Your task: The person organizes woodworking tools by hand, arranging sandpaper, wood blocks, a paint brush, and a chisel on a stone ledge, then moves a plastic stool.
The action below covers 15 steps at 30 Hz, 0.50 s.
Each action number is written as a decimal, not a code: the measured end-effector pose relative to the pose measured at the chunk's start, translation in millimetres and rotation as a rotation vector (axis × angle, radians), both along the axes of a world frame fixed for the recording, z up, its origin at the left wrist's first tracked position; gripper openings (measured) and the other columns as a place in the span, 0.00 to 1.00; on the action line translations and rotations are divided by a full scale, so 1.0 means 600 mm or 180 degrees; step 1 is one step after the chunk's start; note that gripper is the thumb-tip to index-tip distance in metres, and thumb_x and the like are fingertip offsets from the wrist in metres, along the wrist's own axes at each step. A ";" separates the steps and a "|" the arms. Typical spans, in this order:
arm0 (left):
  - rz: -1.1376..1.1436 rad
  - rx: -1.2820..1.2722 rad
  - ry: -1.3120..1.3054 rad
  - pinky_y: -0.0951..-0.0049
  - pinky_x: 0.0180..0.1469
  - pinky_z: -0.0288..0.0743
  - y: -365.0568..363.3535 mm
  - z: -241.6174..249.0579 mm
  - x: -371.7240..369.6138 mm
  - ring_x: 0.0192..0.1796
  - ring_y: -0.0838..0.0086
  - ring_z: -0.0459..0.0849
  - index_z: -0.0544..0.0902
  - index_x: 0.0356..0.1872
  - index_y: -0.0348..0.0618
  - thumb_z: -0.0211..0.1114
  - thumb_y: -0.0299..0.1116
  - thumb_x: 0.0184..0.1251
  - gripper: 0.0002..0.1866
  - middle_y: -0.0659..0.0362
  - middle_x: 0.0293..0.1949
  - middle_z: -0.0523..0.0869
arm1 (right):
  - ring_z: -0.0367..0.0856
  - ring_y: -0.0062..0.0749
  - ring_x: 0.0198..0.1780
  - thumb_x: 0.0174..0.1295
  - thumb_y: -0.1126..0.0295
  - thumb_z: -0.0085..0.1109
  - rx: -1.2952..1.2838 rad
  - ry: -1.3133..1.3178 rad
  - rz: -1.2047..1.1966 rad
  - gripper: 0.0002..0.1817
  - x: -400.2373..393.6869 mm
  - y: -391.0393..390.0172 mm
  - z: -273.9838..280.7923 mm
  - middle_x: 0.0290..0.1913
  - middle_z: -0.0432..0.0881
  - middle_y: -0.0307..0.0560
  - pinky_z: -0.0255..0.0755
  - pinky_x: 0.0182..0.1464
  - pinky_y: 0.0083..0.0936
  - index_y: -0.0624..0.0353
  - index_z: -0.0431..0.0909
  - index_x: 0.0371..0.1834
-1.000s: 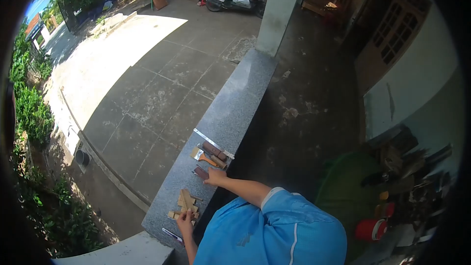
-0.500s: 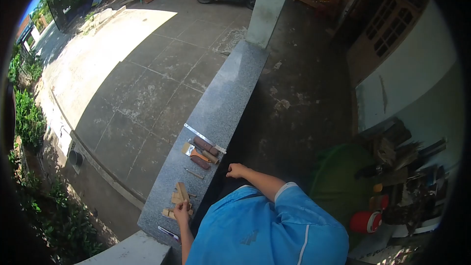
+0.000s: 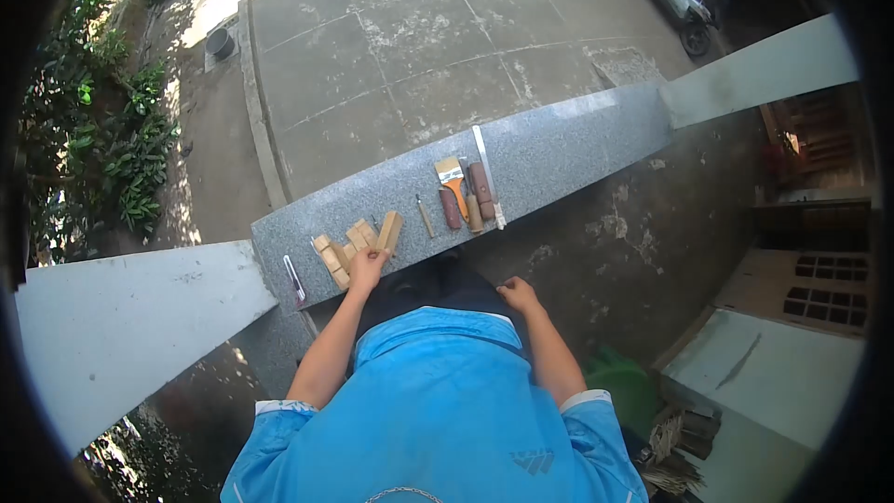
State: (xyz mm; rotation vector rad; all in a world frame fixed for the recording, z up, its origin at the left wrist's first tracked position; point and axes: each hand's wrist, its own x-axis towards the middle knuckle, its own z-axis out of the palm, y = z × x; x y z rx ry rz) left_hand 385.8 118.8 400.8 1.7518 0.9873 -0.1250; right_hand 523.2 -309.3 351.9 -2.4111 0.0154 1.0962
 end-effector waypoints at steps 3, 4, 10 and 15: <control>0.0172 -0.0279 -0.0167 0.63 0.53 0.84 -0.002 0.014 0.009 0.48 0.59 0.93 0.87 0.52 0.29 0.73 0.42 0.69 0.23 0.45 0.44 0.93 | 0.89 0.32 0.36 0.66 0.59 0.71 0.0067 -0.0050 -0.0021 0.24 0.009 -0.002 -0.011 0.42 0.90 0.52 0.83 0.39 0.30 0.69 0.82 0.56; 0.0246 -0.0459 -0.0369 0.62 0.55 0.84 -0.007 0.002 0.011 0.51 0.59 0.93 0.86 0.54 0.29 0.73 0.42 0.69 0.24 0.44 0.47 0.93 | 0.89 0.32 0.36 0.66 0.59 0.70 0.0098 -0.0061 -0.0053 0.24 0.013 0.002 -0.012 0.43 0.90 0.53 0.83 0.40 0.30 0.68 0.82 0.56; -0.0204 -0.0477 -0.0486 0.61 0.62 0.82 -0.026 -0.032 0.017 0.61 0.57 0.89 0.83 0.63 0.30 0.73 0.42 0.70 0.28 0.43 0.58 0.89 | 0.89 0.34 0.36 0.67 0.59 0.70 0.0080 0.0016 -0.0040 0.23 0.023 0.070 0.087 0.47 0.90 0.54 0.84 0.38 0.30 0.65 0.82 0.57; -0.0222 -0.0784 -0.0497 0.62 0.61 0.82 -0.015 -0.053 -0.022 0.57 0.58 0.91 0.85 0.59 0.32 0.71 0.42 0.72 0.24 0.45 0.55 0.91 | 0.92 0.40 0.44 0.66 0.57 0.69 0.0069 0.0173 -0.0102 0.23 0.017 0.078 0.096 0.48 0.91 0.57 0.83 0.49 0.35 0.63 0.84 0.56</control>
